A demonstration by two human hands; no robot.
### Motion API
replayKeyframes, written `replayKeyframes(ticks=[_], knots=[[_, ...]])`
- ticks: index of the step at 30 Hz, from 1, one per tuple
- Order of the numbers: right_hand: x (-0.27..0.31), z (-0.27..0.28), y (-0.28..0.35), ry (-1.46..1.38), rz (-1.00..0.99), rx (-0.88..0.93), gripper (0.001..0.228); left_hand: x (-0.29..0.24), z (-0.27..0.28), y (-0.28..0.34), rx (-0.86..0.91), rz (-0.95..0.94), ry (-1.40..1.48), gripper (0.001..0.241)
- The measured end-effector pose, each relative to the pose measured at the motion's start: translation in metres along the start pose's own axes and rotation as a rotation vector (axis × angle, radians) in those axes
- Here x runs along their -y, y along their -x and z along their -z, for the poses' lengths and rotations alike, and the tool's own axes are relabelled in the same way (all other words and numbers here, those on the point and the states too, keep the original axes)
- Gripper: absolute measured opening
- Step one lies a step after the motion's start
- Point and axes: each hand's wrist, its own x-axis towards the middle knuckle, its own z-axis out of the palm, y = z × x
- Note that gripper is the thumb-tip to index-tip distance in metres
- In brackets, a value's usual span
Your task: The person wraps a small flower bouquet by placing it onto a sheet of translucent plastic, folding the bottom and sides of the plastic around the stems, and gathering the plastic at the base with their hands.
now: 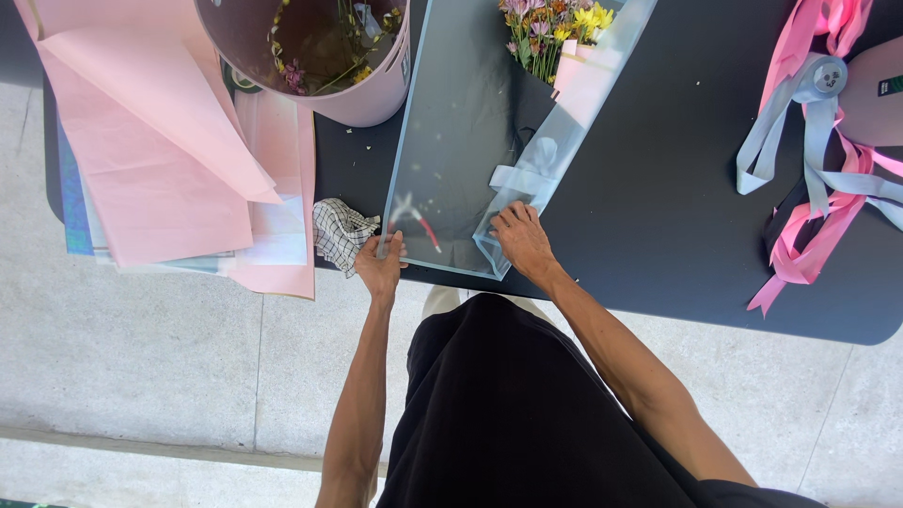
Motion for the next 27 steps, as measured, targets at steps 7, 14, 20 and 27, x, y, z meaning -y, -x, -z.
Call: replayKeyframes(ticks=[7, 14, 20, 27], knots=[[0.016, 0.000, 0.005, -0.060, 0.037, -0.008, 0.025, 0.020, 0.005, -0.003, 0.002, -0.044, 0.045, 0.026], [0.030, 0.018, -0.004, -0.090, 0.043, 0.095, 0.035, -0.008, 0.007, 0.004, 0.032, -0.477, -0.505, 0.018], [0.050, 0.012, -0.007, -0.113, -0.031, 0.144, 0.041, 0.005, 0.021, -0.021, 0.195, -0.620, -0.517, 0.025], [0.059, 0.040, -0.008, -0.186, -0.089, 0.192, 0.048, -0.034, -0.010, 0.018, 0.347, -0.583, -0.194, 0.038]])
